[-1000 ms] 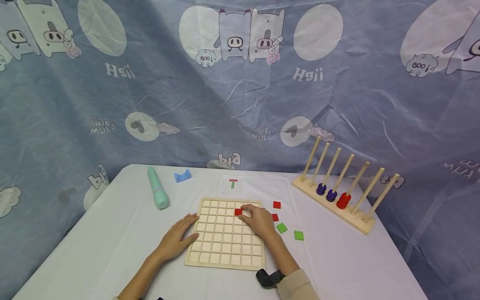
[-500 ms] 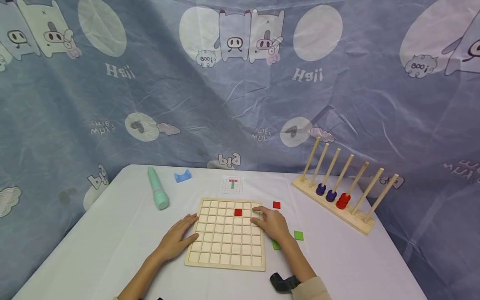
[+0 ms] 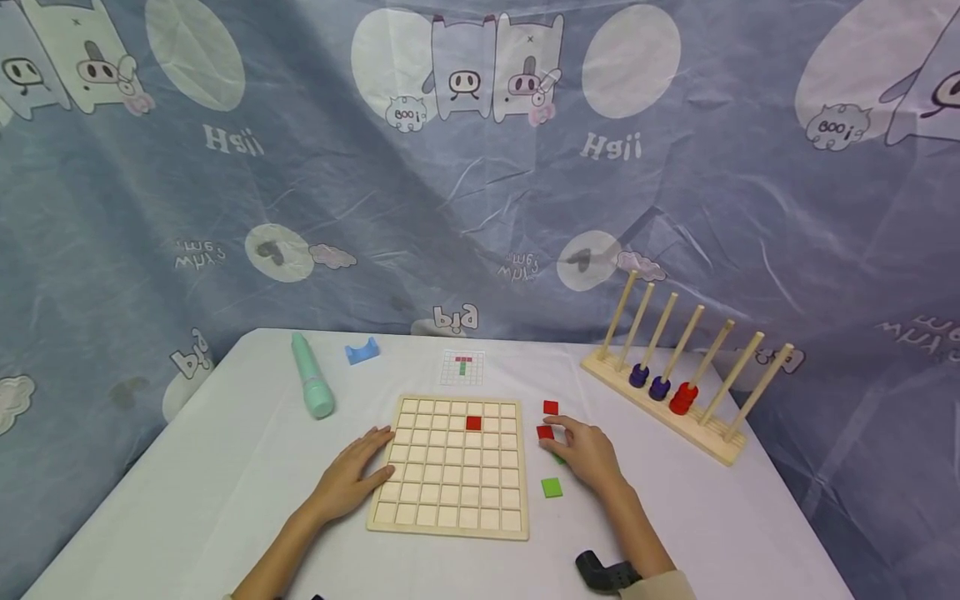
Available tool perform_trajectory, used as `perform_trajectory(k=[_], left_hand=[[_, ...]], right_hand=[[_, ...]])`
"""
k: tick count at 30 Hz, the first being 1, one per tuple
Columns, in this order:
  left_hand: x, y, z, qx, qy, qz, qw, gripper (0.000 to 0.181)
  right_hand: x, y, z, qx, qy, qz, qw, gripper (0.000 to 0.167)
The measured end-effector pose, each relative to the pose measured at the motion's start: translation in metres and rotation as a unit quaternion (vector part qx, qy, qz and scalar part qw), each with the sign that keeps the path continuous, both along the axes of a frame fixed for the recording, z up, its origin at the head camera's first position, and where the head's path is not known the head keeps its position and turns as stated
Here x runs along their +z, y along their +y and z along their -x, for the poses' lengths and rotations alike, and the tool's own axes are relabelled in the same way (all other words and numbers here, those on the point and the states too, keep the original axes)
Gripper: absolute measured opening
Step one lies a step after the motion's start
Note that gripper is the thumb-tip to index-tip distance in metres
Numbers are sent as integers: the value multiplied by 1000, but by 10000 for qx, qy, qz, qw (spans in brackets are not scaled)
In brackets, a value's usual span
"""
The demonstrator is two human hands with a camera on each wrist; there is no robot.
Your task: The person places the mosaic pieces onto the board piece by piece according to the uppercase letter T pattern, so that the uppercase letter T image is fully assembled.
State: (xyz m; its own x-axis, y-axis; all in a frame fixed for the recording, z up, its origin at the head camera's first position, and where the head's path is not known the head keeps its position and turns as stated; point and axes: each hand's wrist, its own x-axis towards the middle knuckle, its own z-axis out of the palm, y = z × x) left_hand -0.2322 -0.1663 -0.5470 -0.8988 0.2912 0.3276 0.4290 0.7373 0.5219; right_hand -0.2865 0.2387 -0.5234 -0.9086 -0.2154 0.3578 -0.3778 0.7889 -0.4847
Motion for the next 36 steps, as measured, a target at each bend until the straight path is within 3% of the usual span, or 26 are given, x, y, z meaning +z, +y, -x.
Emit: perform_trajectory(k=[23,36], left_hand=[[-3,-1,1,35,-148,54,9999,58],[-3,0,3,53,-209,50,9998,58]], right_hand=[[-3,5,2,-16,-84,-2,10000,39],[-3,4,2,-58,-498,185,9986,39]])
